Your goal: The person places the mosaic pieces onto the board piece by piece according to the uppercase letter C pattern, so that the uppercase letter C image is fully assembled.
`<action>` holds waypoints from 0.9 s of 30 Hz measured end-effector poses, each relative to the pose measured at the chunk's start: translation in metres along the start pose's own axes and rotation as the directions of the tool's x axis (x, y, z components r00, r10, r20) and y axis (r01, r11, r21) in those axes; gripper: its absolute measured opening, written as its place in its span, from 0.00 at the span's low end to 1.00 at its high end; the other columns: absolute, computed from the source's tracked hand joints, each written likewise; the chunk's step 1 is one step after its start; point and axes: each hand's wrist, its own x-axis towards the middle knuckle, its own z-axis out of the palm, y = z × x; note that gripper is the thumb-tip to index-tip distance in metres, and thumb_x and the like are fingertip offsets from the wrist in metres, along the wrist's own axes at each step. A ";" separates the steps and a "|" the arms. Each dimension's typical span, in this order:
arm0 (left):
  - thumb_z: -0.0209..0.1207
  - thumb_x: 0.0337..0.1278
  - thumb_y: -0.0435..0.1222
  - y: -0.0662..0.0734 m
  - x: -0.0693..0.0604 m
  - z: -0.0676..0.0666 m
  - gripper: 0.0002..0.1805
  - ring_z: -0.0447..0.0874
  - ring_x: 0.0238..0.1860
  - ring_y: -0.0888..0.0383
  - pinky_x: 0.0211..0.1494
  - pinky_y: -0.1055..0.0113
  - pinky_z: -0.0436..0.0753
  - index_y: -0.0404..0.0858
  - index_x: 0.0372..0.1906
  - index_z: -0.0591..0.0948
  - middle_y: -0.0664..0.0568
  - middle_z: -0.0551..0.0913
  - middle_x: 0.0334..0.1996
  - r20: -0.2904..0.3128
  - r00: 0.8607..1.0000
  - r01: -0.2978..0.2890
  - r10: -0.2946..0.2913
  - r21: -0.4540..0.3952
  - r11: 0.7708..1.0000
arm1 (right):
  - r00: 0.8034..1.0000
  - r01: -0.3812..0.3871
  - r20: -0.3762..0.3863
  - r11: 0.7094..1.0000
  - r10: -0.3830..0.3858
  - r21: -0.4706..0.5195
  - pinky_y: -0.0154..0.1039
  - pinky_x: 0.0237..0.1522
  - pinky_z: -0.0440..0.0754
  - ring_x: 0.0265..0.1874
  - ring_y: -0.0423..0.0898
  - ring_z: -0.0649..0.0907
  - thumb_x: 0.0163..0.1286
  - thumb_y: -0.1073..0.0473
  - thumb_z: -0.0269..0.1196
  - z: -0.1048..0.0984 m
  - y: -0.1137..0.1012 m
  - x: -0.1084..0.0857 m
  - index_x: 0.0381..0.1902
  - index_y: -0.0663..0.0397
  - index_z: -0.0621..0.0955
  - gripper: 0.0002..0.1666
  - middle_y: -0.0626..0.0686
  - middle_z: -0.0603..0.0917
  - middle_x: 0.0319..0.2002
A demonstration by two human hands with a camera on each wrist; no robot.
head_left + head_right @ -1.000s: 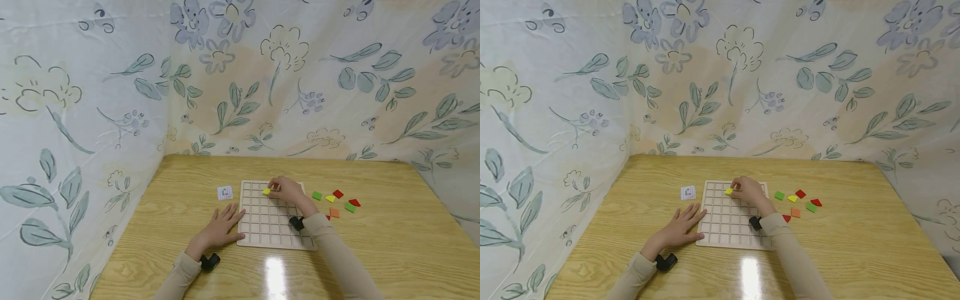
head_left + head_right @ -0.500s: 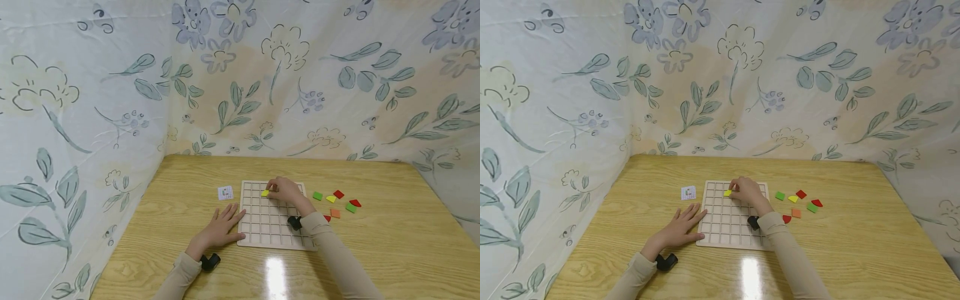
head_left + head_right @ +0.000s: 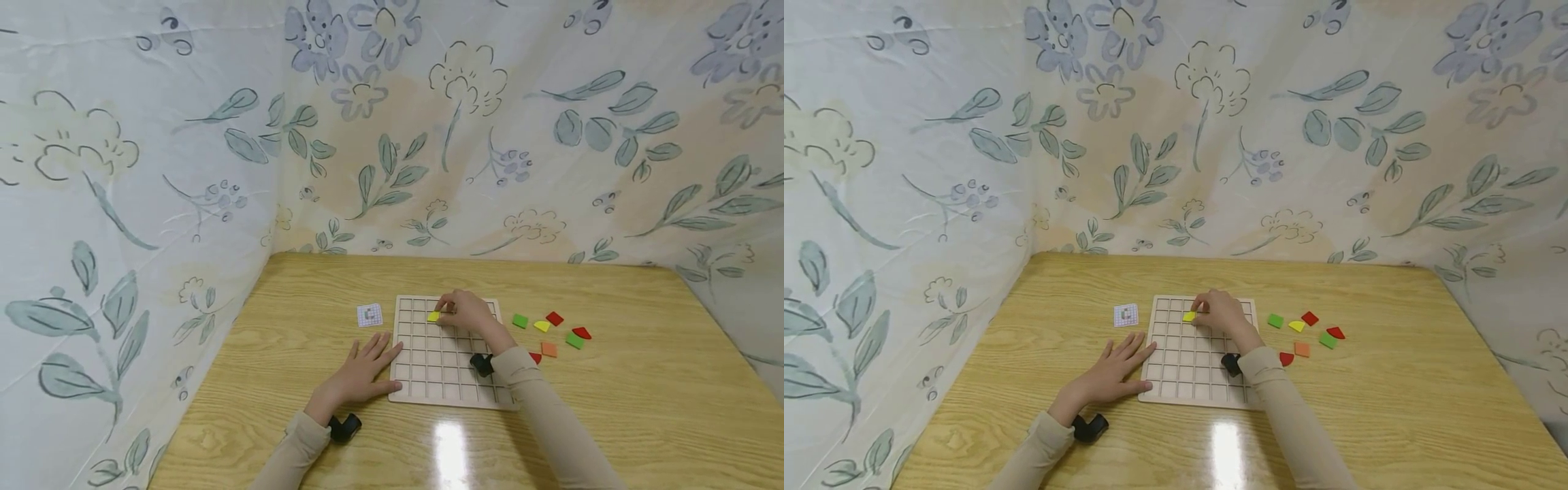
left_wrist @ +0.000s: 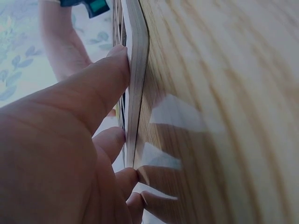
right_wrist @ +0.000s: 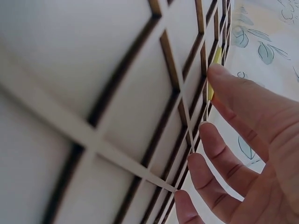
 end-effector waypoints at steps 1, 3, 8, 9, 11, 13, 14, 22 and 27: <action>0.48 0.62 0.57 0.000 0.000 0.000 0.39 0.36 0.73 0.43 0.68 0.36 0.39 0.47 0.73 0.52 0.42 0.43 0.73 -0.001 1.000 -0.001 0.001 -0.002 1.000 | 1.000 0.000 0.002 1.000 0.000 0.001 0.43 0.34 0.76 0.36 0.47 0.78 0.56 0.52 0.69 0.000 0.000 0.000 0.40 0.44 0.83 0.13 0.52 0.80 0.38; 0.48 0.62 0.57 0.000 0.000 0.000 0.39 0.36 0.73 0.43 0.68 0.36 0.40 0.46 0.73 0.52 0.42 0.43 0.73 -0.004 1.000 -0.001 0.001 -0.003 1.000 | 1.000 -0.008 0.003 1.000 0.008 0.011 0.43 0.34 0.76 0.36 0.47 0.78 0.56 0.53 0.69 -0.001 0.000 -0.001 0.40 0.44 0.83 0.13 0.52 0.79 0.38; 0.48 0.62 0.57 0.001 0.000 0.000 0.39 0.36 0.73 0.44 0.68 0.37 0.39 0.47 0.73 0.52 0.43 0.43 0.73 -0.003 1.000 0.006 -0.006 0.005 1.000 | 1.000 -0.010 0.000 0.998 0.010 0.055 0.44 0.35 0.76 0.37 0.48 0.77 0.57 0.54 0.68 -0.003 0.000 -0.007 0.42 0.46 0.83 0.14 0.53 0.77 0.39; 0.48 0.62 0.57 0.001 0.000 0.000 0.39 0.36 0.73 0.44 0.68 0.37 0.39 0.48 0.73 0.52 0.43 0.43 0.73 -0.002 1.000 0.007 -0.007 0.006 1.000 | 1.000 -0.008 -0.002 0.998 0.008 0.067 0.44 0.36 0.76 0.38 0.48 0.76 0.57 0.55 0.68 -0.004 0.001 -0.008 0.43 0.47 0.83 0.14 0.54 0.76 0.39; 0.48 0.62 0.57 0.001 0.000 0.000 0.39 0.36 0.73 0.44 0.68 0.37 0.39 0.47 0.73 0.51 0.43 0.43 0.73 0.001 1.000 0.005 -0.005 0.006 1.000 | 1.000 0.001 -0.006 0.996 0.000 0.087 0.44 0.35 0.76 0.37 0.49 0.76 0.58 0.55 0.68 -0.005 0.002 -0.012 0.43 0.48 0.83 0.14 0.54 0.76 0.39; 0.49 0.62 0.56 0.001 0.000 -0.001 0.39 0.36 0.73 0.43 0.68 0.36 0.39 0.46 0.73 0.52 0.42 0.44 0.73 -0.002 1.000 -0.001 0.001 -0.001 1.000 | 1.000 0.008 -0.009 0.995 -0.007 0.100 0.44 0.35 0.76 0.37 0.49 0.76 0.59 0.55 0.67 -0.006 0.004 -0.015 0.43 0.48 0.82 0.13 0.54 0.75 0.39; 0.49 0.62 0.55 0.001 0.000 -0.001 0.39 0.37 0.73 0.42 0.68 0.36 0.39 0.46 0.73 0.52 0.41 0.44 0.73 -0.003 1.000 -0.004 0.004 -0.003 1.000 | 1.000 0.010 -0.011 0.994 -0.008 0.106 0.44 0.34 0.76 0.37 0.48 0.76 0.59 0.56 0.67 -0.007 0.005 -0.016 0.43 0.48 0.82 0.13 0.54 0.75 0.39; 0.49 0.63 0.55 0.001 0.000 -0.004 0.39 0.37 0.73 0.42 0.67 0.35 0.40 0.45 0.73 0.52 0.41 0.44 0.73 0.006 1.000 -0.010 0.010 0.005 1.000 | 0.999 0.029 -0.034 0.993 -0.025 0.115 0.40 0.31 0.73 0.34 0.48 0.75 0.59 0.58 0.66 -0.014 0.016 -0.026 0.43 0.52 0.83 0.13 0.54 0.76 0.36; 0.50 0.62 0.55 0.000 0.000 -0.003 0.39 0.37 0.73 0.42 0.68 0.36 0.40 0.45 0.73 0.52 0.41 0.44 0.73 0.004 1.000 -0.013 0.013 0.002 1.000 | 0.999 0.015 -0.050 0.993 -0.009 0.115 0.39 0.30 0.72 0.32 0.47 0.74 0.59 0.59 0.66 -0.019 0.023 -0.032 0.42 0.53 0.83 0.13 0.54 0.75 0.34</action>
